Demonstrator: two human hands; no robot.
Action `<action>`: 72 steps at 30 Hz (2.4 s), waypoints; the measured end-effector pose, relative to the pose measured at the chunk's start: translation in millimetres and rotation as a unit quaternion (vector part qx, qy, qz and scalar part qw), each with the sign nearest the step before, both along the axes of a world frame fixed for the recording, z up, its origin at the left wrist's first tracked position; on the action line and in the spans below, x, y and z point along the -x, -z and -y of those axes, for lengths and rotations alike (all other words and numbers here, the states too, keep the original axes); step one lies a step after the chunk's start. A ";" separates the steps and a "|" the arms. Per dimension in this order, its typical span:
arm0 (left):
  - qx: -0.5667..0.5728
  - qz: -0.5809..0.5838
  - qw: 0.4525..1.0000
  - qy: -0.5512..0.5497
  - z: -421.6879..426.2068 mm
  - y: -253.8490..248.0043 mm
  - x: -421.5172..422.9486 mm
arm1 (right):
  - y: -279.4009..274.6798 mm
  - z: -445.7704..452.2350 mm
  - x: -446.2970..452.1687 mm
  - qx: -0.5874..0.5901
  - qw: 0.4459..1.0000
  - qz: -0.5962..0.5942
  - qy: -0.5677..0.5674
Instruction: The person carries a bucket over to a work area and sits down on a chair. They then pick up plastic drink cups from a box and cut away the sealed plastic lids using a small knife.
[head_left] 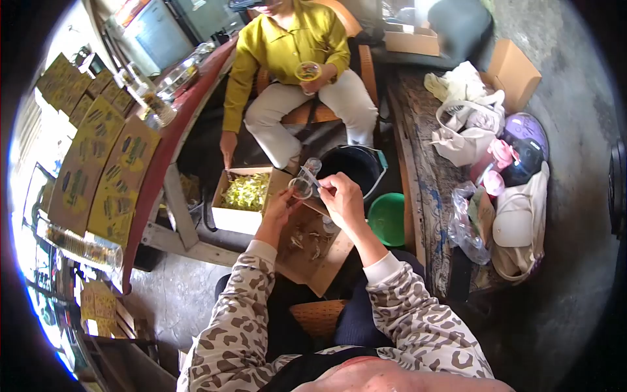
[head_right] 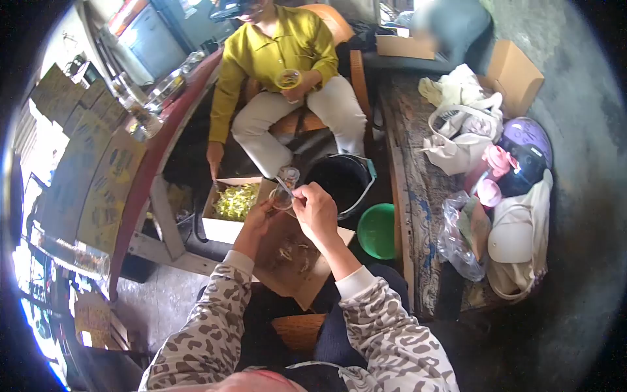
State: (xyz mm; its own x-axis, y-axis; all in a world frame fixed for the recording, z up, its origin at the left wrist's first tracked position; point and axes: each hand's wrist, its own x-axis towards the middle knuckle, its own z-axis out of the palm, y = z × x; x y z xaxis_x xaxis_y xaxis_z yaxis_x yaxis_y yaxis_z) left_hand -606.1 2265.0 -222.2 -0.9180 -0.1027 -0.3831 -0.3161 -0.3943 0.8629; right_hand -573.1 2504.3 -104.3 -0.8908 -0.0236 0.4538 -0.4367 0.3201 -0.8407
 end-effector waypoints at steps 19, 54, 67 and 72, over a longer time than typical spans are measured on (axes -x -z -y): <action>0.189 -0.298 0.889 -0.290 138.3 -269.6 -225.9 | -6.3 19.1 -23.7 -0.079 0.994 -0.021 -0.078; 0.083 -0.330 0.772 -0.537 325.1 -243.2 -327.3 | 4.7 26.7 -33.5 -0.106 0.990 -0.024 -0.086; 0.608 0.041 0.556 -0.566 306.3 -264.2 -327.5 | 4.4 27.9 -33.4 -0.110 0.989 -0.029 -0.091; 0.659 0.142 0.509 -0.535 310.5 -269.2 -330.9 | 1.6 26.5 -35.4 -0.116 0.989 -0.021 -0.090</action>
State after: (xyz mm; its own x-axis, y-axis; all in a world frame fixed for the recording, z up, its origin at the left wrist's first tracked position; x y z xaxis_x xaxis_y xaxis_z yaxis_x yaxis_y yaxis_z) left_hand -275.2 1954.5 47.1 0.0061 -0.8251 0.5650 -0.7144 0.3917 0.5798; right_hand -537.7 2477.8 -105.9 -0.8435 -0.2875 0.4537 -0.5366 0.4159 -0.7342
